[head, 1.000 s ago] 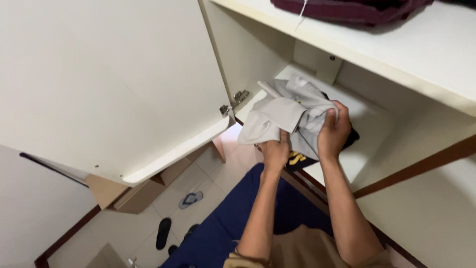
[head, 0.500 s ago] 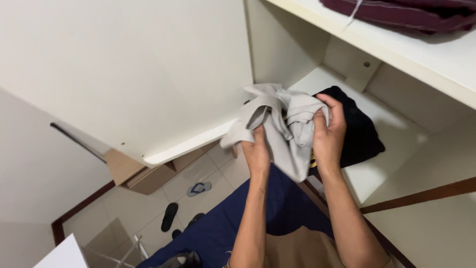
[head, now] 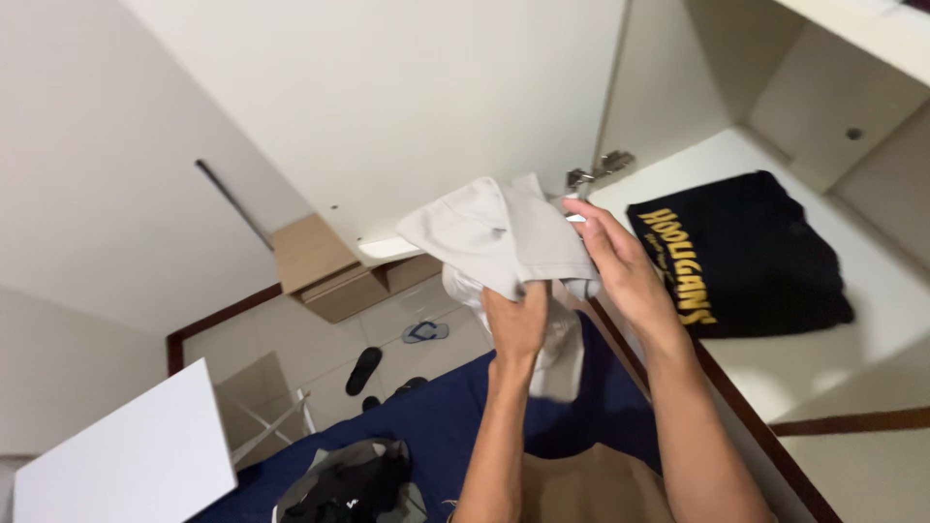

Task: The person removes several folded items of clothing from a closet shelf and places them on a bed, handling each item individually to unfold and sort them.

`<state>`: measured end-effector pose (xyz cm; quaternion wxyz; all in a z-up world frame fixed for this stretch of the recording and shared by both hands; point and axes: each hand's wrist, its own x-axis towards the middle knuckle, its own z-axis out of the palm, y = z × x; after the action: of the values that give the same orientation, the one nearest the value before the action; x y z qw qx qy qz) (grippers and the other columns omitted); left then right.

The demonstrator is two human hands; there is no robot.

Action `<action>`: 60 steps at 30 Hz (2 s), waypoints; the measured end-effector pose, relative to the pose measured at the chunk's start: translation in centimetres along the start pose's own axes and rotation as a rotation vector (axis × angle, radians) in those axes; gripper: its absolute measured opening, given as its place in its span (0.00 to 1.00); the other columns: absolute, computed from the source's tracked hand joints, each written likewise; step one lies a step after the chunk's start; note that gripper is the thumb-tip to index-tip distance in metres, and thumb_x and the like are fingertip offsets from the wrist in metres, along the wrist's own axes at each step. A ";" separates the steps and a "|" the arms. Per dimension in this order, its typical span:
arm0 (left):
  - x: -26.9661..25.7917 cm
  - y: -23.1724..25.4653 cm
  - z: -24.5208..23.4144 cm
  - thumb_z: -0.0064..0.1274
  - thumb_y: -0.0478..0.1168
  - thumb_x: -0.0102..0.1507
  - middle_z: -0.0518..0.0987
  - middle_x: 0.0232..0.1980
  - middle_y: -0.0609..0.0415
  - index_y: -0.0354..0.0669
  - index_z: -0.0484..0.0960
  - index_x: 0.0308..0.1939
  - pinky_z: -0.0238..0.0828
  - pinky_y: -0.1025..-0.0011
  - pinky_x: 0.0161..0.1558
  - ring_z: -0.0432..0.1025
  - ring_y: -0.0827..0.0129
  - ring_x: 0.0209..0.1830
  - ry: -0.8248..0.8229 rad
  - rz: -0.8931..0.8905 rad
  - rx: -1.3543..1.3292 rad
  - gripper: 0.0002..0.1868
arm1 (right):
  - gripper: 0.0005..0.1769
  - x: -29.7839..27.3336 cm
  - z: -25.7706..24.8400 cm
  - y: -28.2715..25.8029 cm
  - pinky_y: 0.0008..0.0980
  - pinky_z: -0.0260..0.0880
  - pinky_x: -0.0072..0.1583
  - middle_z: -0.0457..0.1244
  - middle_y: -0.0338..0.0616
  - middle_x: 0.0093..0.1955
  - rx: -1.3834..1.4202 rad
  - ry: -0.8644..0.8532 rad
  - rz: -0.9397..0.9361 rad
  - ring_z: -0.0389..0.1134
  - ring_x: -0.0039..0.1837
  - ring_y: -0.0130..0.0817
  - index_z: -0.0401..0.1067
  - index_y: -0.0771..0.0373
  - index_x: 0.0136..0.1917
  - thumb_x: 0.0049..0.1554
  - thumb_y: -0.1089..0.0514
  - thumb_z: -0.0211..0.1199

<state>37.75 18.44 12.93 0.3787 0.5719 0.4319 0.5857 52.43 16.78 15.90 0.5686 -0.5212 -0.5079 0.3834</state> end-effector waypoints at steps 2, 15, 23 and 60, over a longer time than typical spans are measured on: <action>-0.1 0.3 -1.3 0.50 0.34 0.58 0.84 0.45 0.40 0.31 0.83 0.48 0.70 0.57 0.56 0.76 0.46 0.49 -0.034 0.215 0.137 0.16 | 0.27 0.2 1.9 -0.6 0.28 0.64 0.64 0.66 0.46 0.61 -0.002 -0.009 0.034 0.64 0.63 0.30 0.65 0.60 0.75 0.67 0.48 0.53; -1.4 -1.2 -11.1 0.58 0.45 0.65 0.68 0.68 0.33 0.35 0.80 0.58 0.57 0.48 0.62 0.61 0.37 0.66 -0.369 -0.043 0.492 0.22 | 0.12 -0.7 10.1 0.3 0.24 0.70 0.52 0.68 0.36 0.49 0.092 0.034 -0.082 0.67 0.50 0.21 0.72 0.66 0.60 0.62 0.64 0.63; -1.7 -4.0 -16.4 0.49 0.41 0.67 0.71 0.71 0.36 0.42 0.64 0.71 0.61 0.57 0.69 0.64 0.43 0.72 -0.152 -0.360 0.509 0.28 | 0.10 -2.6 12.6 -1.5 0.24 0.65 0.58 0.65 0.35 0.51 0.084 -0.181 -0.073 0.63 0.55 0.20 0.69 0.64 0.58 0.62 0.65 0.61; -9.0 1.7 -34.6 0.56 0.27 0.61 0.78 0.44 0.45 0.40 0.71 0.47 0.71 0.61 0.47 0.74 0.50 0.44 -0.050 0.006 0.258 0.14 | 0.13 -12.8 29.9 0.9 0.30 0.66 0.48 0.65 0.39 0.42 -0.231 -0.499 0.097 0.64 0.44 0.28 0.78 0.67 0.51 0.55 0.58 0.70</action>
<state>3.84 6.90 12.35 0.3106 0.6318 0.4923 0.5119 20.83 10.63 10.92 0.3438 -0.4956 -0.6470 0.4664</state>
